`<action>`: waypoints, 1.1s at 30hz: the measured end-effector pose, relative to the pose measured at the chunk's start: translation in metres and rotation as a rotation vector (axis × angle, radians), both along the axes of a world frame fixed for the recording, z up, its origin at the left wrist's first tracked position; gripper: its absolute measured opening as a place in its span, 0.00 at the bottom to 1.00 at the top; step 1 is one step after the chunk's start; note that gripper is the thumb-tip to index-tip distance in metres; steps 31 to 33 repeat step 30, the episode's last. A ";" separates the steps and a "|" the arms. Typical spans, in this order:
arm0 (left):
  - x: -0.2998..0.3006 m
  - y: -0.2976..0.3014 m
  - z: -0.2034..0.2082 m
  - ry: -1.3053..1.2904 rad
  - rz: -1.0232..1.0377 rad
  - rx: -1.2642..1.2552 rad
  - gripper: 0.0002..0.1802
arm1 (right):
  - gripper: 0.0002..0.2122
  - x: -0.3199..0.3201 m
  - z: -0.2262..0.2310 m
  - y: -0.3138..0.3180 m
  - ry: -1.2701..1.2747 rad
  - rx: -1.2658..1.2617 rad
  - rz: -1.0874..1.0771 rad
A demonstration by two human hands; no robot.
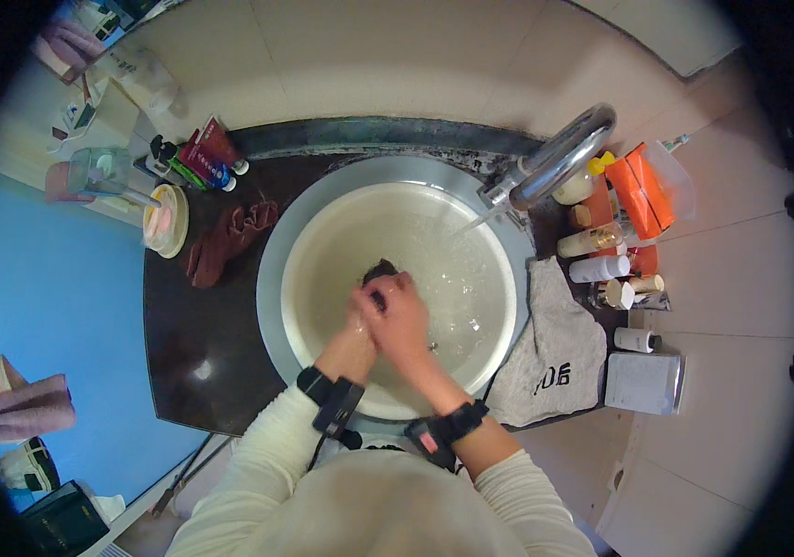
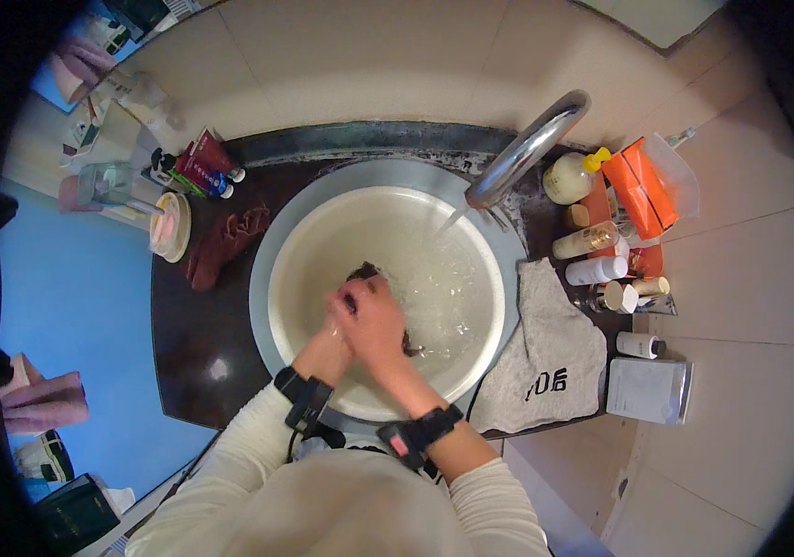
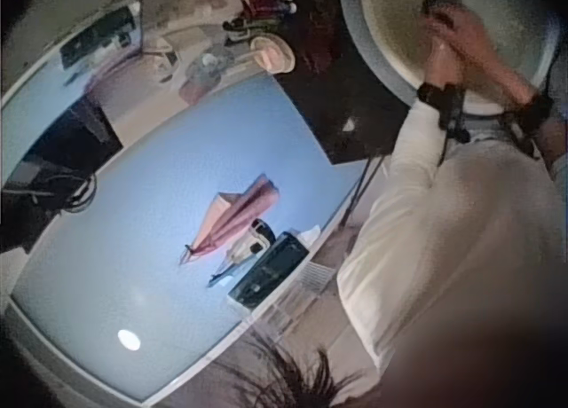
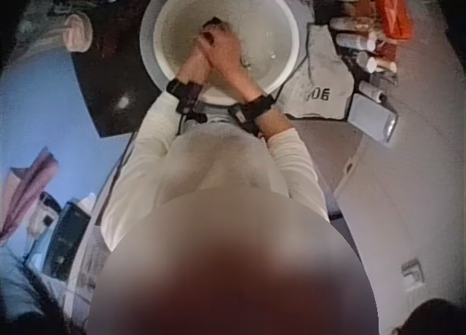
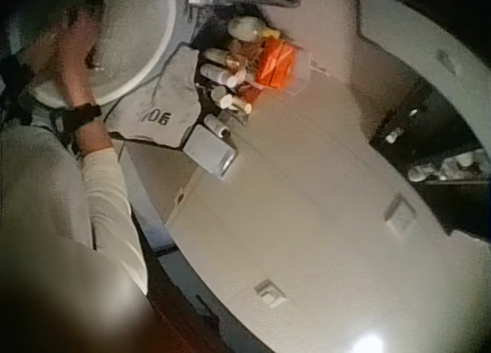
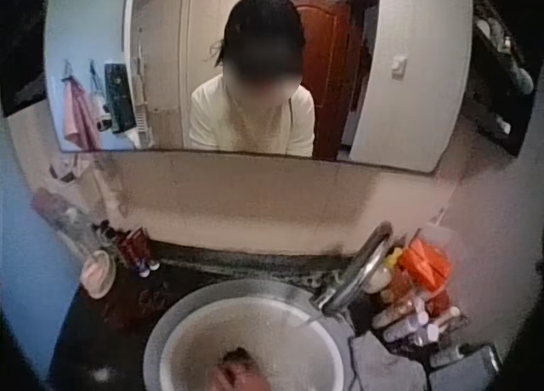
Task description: The person walks from a bedroom to a bathroom, turns on the tap, and repeatedly wets, wrings, and rinses a brown cloth in a sink basin. The cloth is handled by hand under running water and wrung out multiple times.
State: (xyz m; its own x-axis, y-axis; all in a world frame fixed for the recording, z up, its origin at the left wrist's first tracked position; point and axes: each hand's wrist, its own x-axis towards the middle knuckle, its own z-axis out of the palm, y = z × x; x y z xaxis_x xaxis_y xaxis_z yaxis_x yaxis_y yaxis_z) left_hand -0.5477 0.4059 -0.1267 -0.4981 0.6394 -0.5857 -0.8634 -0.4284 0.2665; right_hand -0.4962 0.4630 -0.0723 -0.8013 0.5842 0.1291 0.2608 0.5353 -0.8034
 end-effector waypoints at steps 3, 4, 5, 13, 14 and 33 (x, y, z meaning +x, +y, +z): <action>0.007 -0.007 0.015 0.139 0.008 -0.440 0.20 | 0.12 -0.004 -0.027 0.036 -0.109 0.000 -0.185; 0.006 -0.010 0.020 0.205 0.034 -0.450 0.19 | 0.12 0.003 -0.035 0.052 -0.179 -0.064 -0.107; 0.003 -0.012 0.024 0.307 0.078 -0.441 0.17 | 0.13 0.008 -0.043 0.065 -0.228 -0.006 -0.091; 0.006 -0.036 0.025 1.582 -0.518 -1.381 0.23 | 0.15 0.013 -0.030 0.178 0.147 -1.004 -0.445; 0.006 -0.032 0.024 1.684 -0.521 -1.351 0.24 | 0.15 0.010 -0.029 0.187 0.149 -1.061 -0.469; -0.058 -0.023 0.036 1.647 -1.135 -0.826 0.24 | 0.41 0.017 -0.068 0.078 -0.408 0.124 0.324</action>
